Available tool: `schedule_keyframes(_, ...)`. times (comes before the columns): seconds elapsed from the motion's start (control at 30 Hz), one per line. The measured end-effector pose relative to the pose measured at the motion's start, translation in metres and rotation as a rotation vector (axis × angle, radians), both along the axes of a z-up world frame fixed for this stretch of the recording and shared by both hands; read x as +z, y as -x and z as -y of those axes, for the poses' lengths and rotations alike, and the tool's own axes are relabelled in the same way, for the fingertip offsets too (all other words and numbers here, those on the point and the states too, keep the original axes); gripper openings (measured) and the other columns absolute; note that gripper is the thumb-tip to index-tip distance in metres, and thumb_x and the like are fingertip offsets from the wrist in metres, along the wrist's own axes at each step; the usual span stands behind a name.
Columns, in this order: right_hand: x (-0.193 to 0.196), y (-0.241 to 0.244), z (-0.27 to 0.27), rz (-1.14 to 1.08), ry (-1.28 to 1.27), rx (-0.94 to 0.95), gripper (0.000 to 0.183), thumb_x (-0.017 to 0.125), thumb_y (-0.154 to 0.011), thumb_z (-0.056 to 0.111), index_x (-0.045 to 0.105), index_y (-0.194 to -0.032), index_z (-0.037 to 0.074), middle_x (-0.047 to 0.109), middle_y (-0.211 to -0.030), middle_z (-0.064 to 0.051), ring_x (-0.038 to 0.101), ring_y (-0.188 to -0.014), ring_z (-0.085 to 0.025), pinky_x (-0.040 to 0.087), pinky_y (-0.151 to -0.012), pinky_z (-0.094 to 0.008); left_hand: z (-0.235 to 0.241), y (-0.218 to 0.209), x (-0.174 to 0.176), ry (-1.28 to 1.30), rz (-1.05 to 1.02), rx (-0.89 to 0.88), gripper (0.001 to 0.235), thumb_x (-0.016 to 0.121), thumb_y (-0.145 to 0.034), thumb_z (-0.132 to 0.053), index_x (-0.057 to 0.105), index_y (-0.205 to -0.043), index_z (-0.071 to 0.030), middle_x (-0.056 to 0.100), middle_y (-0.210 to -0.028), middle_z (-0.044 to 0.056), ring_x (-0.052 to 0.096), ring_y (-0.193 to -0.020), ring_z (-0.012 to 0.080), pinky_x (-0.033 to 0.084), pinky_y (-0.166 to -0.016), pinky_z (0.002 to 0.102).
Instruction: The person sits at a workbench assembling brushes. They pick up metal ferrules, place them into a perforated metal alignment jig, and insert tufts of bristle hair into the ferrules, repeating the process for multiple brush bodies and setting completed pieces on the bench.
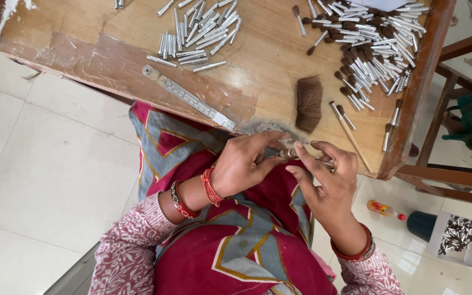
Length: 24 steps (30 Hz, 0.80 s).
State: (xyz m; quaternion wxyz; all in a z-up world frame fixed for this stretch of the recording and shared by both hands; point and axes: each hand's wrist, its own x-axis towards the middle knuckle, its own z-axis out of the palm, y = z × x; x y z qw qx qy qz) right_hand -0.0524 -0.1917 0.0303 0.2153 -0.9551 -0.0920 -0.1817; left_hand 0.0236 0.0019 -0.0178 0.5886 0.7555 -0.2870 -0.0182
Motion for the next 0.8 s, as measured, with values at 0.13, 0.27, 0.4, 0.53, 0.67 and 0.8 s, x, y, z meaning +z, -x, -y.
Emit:
schedule_keyframes(0.13, 0.005, 0.001, -0.002, 0.0, -0.005, 0.002, 0.046, 0.087, -0.085, 0.023, 0.074, -0.129, 0.018, 0.064, -0.123, -0.008, 0.054, -0.102, -0.026, 0.049, -0.087, -0.035, -0.002, 0.0, 0.004, 0.016, -0.04, -0.019, 0.055, 0.081, -0.085, -0.007, 0.06, -0.135, -0.01, 0.078, -0.102, 0.005, 0.064, -0.057, 0.0163, 0.054, -0.059, 0.03)
schedule_keyframes(0.27, 0.003, -0.001, -0.004, 0.021, -0.149, 0.006, 0.047, 0.085, -0.086, 0.02, 0.071, -0.13, 0.012, 0.062, -0.123, -0.01, 0.059, -0.107, -0.028, 0.051, -0.09, -0.035, -0.001, -0.001, 0.003, 0.061, -0.002, -0.022, 0.056, 0.078, -0.085, -0.005, 0.058, -0.137, -0.009, 0.079, -0.105, 0.005, 0.065, -0.062, 0.0166, 0.055, -0.06, 0.03)
schedule_keyframes(0.4, -0.01, -0.008, -0.004, -0.019, -0.311, 0.033, 0.034, 0.081, -0.088, 0.009, 0.07, -0.119, 0.003, 0.07, -0.116, -0.011, 0.066, -0.102, -0.026, 0.053, -0.089, -0.035, -0.001, -0.002, 0.001, 0.043, 0.024, -0.036, 0.057, 0.078, -0.086, -0.008, 0.058, -0.139, -0.008, 0.078, -0.103, 0.006, 0.067, -0.067, 0.02, 0.057, -0.064, 0.033)
schedule_keyframes(0.53, -0.012, -0.02, -0.016, 0.039, -0.304, 0.035, 0.022, 0.076, -0.092, 0.002, 0.07, -0.113, 0.0, 0.074, -0.109, -0.011, 0.068, -0.098, -0.026, 0.054, -0.087, -0.035, -0.013, -0.02, 0.019, -0.061, 0.051, -0.052, 0.06, 0.083, -0.082, -0.017, 0.06, -0.137, -0.007, 0.072, -0.105, 0.011, 0.07, -0.08, 0.0266, 0.056, -0.071, 0.039)
schedule_keyframes(0.67, -0.022, -0.028, -0.014, 0.022, -0.288, 0.032, 0.019, 0.075, -0.093, 0.001, 0.072, -0.112, 0.001, 0.073, -0.107, -0.012, 0.068, -0.096, -0.027, 0.054, -0.084, -0.035, -0.044, -0.062, 0.013, -0.118, 0.408, 0.154, 0.045, 0.082, -0.085, -0.02, 0.063, -0.124, -0.006, 0.066, -0.117, 0.013, 0.066, -0.104, 0.0336, 0.056, -0.087, 0.044)
schedule_keyframes(0.8, -0.023, -0.027, -0.012, 0.038, -0.241, 0.007, 0.019, 0.075, -0.093, 0.004, 0.072, -0.112, 0.001, 0.072, -0.104, -0.013, 0.068, -0.094, -0.027, 0.054, -0.083, -0.036, -0.074, -0.105, 0.011, -0.434, 0.387, 0.411, 0.021, 0.079, -0.081, -0.014, 0.07, -0.098, -0.006, 0.063, -0.103, 0.012, 0.061, -0.098, 0.0344, 0.051, -0.084, 0.046)
